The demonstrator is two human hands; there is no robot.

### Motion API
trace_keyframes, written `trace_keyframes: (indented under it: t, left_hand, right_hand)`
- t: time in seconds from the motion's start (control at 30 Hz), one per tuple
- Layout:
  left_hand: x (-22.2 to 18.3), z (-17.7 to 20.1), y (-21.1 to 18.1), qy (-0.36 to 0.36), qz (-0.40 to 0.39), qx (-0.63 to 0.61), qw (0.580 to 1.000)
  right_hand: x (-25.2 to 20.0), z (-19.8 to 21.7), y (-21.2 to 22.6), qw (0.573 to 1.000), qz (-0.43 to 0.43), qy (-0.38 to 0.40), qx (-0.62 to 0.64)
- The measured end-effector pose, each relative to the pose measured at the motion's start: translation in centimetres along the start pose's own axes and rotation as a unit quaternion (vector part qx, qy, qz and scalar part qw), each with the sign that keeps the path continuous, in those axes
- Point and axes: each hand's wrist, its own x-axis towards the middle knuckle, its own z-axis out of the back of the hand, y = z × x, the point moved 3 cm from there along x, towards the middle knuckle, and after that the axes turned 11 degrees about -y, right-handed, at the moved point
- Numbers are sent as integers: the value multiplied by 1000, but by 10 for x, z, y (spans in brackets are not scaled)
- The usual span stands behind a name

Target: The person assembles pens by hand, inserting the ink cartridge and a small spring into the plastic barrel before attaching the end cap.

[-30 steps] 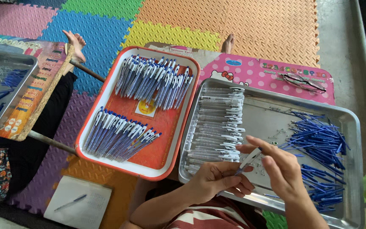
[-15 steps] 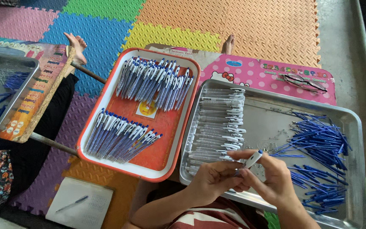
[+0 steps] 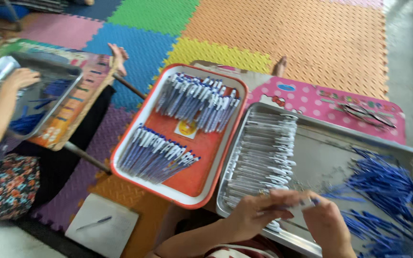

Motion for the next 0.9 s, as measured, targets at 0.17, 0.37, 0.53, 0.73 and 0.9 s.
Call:
trace_keyframes:
  t: [0.17,0.37,0.53,0.73,0.9]
  left_hand:
    - [-11,6,3,10,-56,100,993]
    - [-18,7,13,48,23,61,997]
    - [-24,5,22,63,109,-19,992]
    - [-23,2,0,69,167,-12,983]
    - [12,43,116,-131,308,-442,833]
  right_hand:
    - [-19,15,-21,994,-75,-56,50]
    - [-44,55,-65,970,-167,-169,54]
    - [-55,-9,-39,937,-114,-306,-121]
    - [-56,-11,-44,922,-12,-286,-260]
    - [-69,121,-116,937,-48,-203,-279]
